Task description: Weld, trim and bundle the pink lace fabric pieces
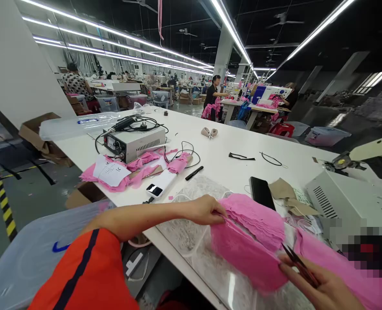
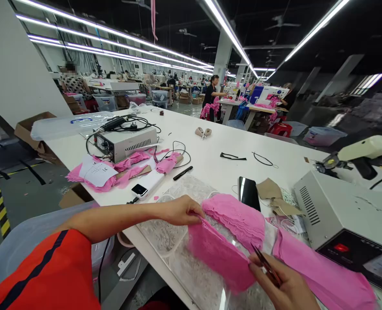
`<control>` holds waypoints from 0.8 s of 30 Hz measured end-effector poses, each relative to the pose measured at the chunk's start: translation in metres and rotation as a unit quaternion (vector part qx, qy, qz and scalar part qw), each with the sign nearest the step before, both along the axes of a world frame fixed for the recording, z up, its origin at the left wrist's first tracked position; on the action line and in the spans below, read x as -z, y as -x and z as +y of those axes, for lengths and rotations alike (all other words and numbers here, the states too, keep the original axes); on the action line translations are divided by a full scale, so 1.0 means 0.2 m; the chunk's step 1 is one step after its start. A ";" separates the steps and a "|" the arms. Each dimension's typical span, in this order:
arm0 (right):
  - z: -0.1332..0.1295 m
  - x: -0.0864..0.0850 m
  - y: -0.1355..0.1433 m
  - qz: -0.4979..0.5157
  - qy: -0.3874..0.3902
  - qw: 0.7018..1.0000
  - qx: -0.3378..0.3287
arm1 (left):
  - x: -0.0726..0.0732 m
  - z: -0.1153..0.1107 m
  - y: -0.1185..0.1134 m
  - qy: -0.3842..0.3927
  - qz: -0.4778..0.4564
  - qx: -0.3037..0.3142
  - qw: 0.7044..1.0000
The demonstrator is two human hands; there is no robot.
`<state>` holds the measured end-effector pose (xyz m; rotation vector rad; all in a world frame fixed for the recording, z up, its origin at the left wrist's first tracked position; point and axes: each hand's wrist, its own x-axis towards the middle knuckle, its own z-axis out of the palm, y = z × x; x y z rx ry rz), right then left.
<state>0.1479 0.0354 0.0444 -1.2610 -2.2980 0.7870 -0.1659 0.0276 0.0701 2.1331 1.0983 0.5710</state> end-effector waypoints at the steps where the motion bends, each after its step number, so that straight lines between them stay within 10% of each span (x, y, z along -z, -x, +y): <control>1: 0.06 -0.06 0.06 -0.002 -0.008 1.000 0.011 | -0.03 0.04 0.04 0.011 0.002 -0.017 1.000; 7: 0.56 -0.30 0.57 -0.021 -0.096 0.995 0.016 | -0.18 0.36 0.36 -0.087 0.072 -0.177 0.978; 13: 0.98 -0.22 0.95 0.012 -0.162 0.987 0.020 | -0.16 0.54 0.60 -0.266 0.231 -0.247 0.903; 19: 0.97 -0.03 0.92 -0.051 -0.101 0.994 0.005 | 0.07 0.47 0.63 -0.220 0.274 -0.170 0.921; 24: 0.90 -0.04 0.71 -0.091 -0.049 0.995 0.002 | -0.11 0.22 0.35 -0.220 0.108 -0.120 0.962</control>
